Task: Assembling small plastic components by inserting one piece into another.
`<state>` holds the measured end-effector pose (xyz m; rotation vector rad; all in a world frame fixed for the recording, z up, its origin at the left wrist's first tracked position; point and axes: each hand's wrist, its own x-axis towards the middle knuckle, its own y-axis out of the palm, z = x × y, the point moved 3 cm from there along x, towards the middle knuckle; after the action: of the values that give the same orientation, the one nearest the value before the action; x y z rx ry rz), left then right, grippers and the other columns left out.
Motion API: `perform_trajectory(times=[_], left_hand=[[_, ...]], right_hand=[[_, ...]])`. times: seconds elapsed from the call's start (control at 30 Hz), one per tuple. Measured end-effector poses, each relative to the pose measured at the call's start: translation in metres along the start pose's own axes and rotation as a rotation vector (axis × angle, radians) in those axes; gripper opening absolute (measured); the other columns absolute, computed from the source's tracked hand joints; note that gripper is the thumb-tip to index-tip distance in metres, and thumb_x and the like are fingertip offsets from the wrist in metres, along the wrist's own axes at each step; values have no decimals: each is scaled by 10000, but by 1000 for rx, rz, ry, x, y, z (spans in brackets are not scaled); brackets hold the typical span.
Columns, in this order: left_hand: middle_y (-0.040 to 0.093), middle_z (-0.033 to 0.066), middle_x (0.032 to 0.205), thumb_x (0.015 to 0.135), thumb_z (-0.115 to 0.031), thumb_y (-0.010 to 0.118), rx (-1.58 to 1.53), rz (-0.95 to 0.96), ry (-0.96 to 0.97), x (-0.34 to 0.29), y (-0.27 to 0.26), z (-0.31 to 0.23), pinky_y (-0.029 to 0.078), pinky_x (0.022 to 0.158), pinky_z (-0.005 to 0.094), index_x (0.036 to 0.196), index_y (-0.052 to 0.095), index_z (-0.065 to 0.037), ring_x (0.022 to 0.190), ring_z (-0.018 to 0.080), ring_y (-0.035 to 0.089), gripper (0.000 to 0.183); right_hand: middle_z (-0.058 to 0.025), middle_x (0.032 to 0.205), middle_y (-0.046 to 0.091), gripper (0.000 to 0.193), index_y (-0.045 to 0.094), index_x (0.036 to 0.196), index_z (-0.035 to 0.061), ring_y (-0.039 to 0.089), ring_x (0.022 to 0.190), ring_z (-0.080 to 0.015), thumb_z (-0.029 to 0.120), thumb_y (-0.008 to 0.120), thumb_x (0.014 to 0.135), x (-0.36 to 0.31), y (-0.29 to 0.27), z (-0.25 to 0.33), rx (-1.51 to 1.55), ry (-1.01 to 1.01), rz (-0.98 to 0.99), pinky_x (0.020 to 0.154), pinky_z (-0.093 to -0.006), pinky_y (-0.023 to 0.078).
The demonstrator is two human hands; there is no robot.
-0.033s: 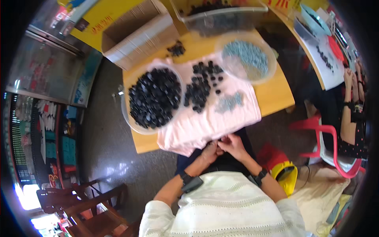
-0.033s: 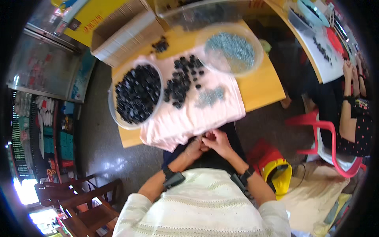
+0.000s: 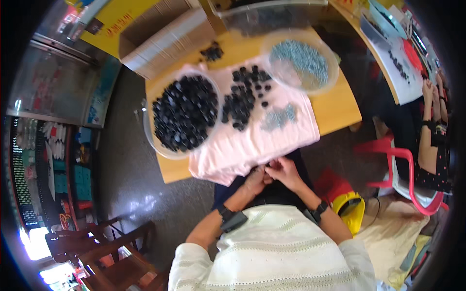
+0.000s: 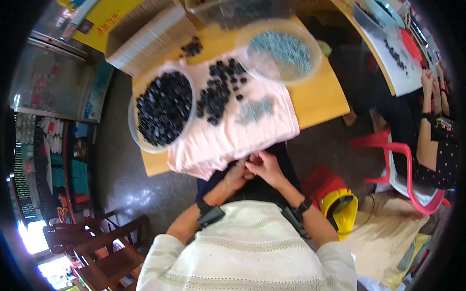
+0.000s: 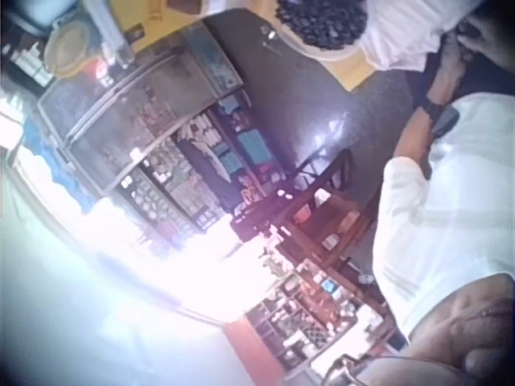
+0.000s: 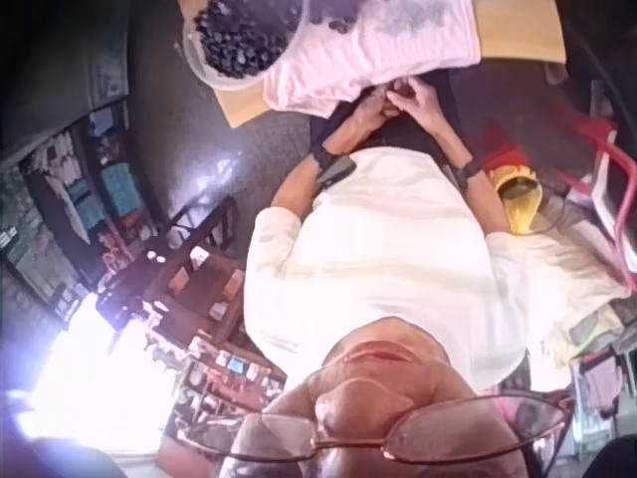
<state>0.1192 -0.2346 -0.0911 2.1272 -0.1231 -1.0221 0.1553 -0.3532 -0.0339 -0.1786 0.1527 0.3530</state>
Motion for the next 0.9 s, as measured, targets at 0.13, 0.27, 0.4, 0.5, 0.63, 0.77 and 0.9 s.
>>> perform_trajectory(times=[0.13, 0.27, 0.4, 0.5, 0.63, 0.77, 0.9], left_hand=[[465, -40, 653, 880, -491, 494, 92, 7, -15, -17, 22, -9, 246, 417, 181, 871, 518, -145, 496, 45, 392, 347], [497, -22, 699, 870, -479, 526, 99, -6, -23, -38, 41, -8, 260, 417, 171, 902, 527, -114, 527, 46, 437, 367], [515, -6, 763, 858, -512, 529, 81, 42, -44, -48, 49, -12, 274, 422, 166, 1003, 526, -95, 552, 40, 434, 442], [531, 4, 781, 854, -518, 529, 85, 125, -60, -52, 54, -16, 335, 446, 167, 999, 530, -87, 592, 52, 477, 454], [504, -10, 724, 891, -460, 489, 83, 95, -1, -66, 82, -31, 333, 450, 170, 904, 514, -101, 571, 51, 464, 360], [474, -22, 656, 928, -378, 455, 39, -1, 25, -69, 89, -40, 276, 409, 173, 795, 501, -107, 514, 37, 426, 305], [469, -15, 609, 911, -351, 480, 120, -139, 314, -71, 87, -45, 315, 424, 197, 721, 525, -88, 503, 51, 427, 328]], right_hand=[[28, 712, 492, 192, 512, 830, 53, 473, 593, -28, 80, 693, 772, -11, 1, -7, 248, 69, 40, 518, -179, 415], [21, 739, 480, 191, 506, 834, 47, 471, 607, -29, 58, 686, 773, -29, -3, 14, 379, 146, 85, 510, -175, 423], [0, 747, 475, 191, 494, 835, 22, 481, 624, -39, 20, 673, 770, -39, -10, 34, 254, -19, 57, 498, -182, 445], [-14, 774, 474, 182, 494, 834, 18, 486, 640, -41, -10, 661, 769, -43, -12, 51, 167, -122, 18, 505, -182, 453], [-20, 798, 470, 178, 497, 829, 15, 491, 656, -44, -30, 656, 765, -41, -16, 65, 321, -99, 41, 523, -183, 464], [-27, 804, 486, 174, 505, 837, 4, 505, 656, -52, -29, 660, 767, -37, -16, 85, 213, -172, 20, 547, -183, 472], [-42, 817, 522, 160, 519, 863, -8, 529, 668, -51, -32, 652, 778, -37, -11, 100, -53, -275, -87, 562, -192, 482]])
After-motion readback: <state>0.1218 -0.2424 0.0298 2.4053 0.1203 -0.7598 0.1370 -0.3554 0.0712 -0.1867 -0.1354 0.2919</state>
